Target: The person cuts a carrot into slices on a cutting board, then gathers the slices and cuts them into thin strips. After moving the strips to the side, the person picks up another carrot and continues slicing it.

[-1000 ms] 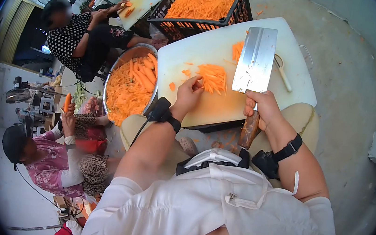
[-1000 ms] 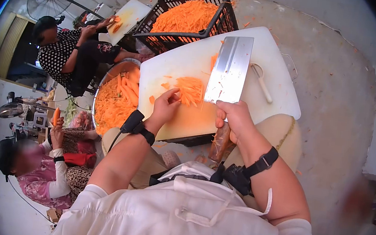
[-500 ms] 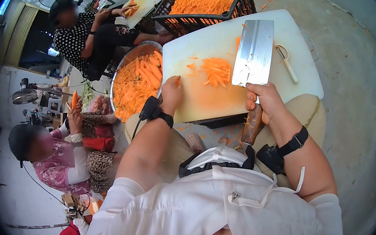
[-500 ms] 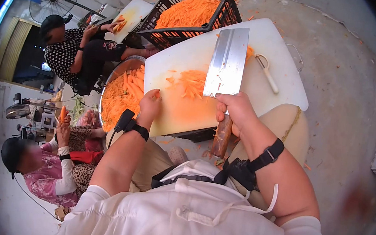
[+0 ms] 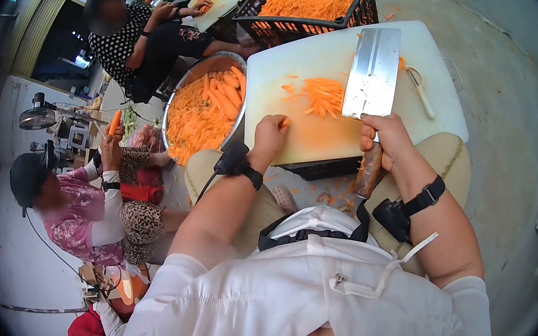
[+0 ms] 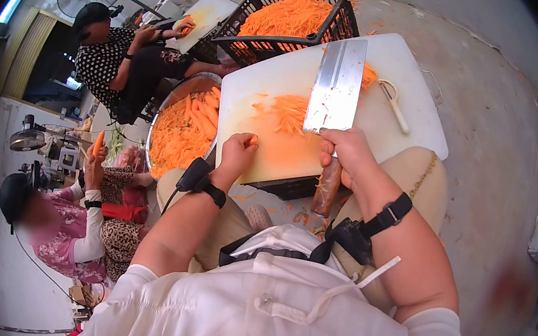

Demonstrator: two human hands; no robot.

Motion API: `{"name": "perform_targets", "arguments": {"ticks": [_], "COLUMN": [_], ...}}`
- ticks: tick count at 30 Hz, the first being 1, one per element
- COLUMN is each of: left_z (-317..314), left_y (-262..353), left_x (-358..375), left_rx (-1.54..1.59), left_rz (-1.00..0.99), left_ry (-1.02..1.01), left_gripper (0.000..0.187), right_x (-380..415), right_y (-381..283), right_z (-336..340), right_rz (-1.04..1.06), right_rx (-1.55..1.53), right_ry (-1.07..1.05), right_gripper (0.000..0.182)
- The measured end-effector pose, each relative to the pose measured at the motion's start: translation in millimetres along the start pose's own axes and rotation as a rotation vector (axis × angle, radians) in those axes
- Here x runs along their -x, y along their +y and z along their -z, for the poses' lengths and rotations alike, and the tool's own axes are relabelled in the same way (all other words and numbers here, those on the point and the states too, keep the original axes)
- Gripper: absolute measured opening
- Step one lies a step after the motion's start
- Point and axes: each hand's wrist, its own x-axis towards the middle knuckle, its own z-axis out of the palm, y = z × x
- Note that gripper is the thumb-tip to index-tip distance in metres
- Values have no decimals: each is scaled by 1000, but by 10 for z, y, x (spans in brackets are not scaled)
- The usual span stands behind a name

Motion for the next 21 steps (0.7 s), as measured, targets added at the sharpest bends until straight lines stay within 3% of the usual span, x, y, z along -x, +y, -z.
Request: {"name": "perform_targets", "arguments": {"ticks": [7, 9, 10, 14, 17, 21], "left_z": [40, 213, 316, 874, 1080, 1071], "left_y": [-68, -8, 44, 508, 558, 396], "left_x": [35, -40, -79, -119, -157, -137], "left_rx": [255, 345, 482, 740, 923, 1362], "left_rz": [49, 94, 148, 131, 25, 163], "left_ry": [65, -15, -97, -107, -41, -82], "left_gripper": [25, 24, 28, 33, 37, 33], "right_x": [32, 62, 61, 80, 97, 106], "right_y": [39, 24, 34, 71, 96, 183], "right_z": [-66, -104, -112, -188, -281, -358], "right_rz": [0, -16, -22, 28, 56, 156], "right_rx": [99, 75, 84, 159, 232, 515], "right_ry": [-11, -13, -26, -10, 7, 9], "right_gripper": [7, 6, 6, 8, 12, 12]}}
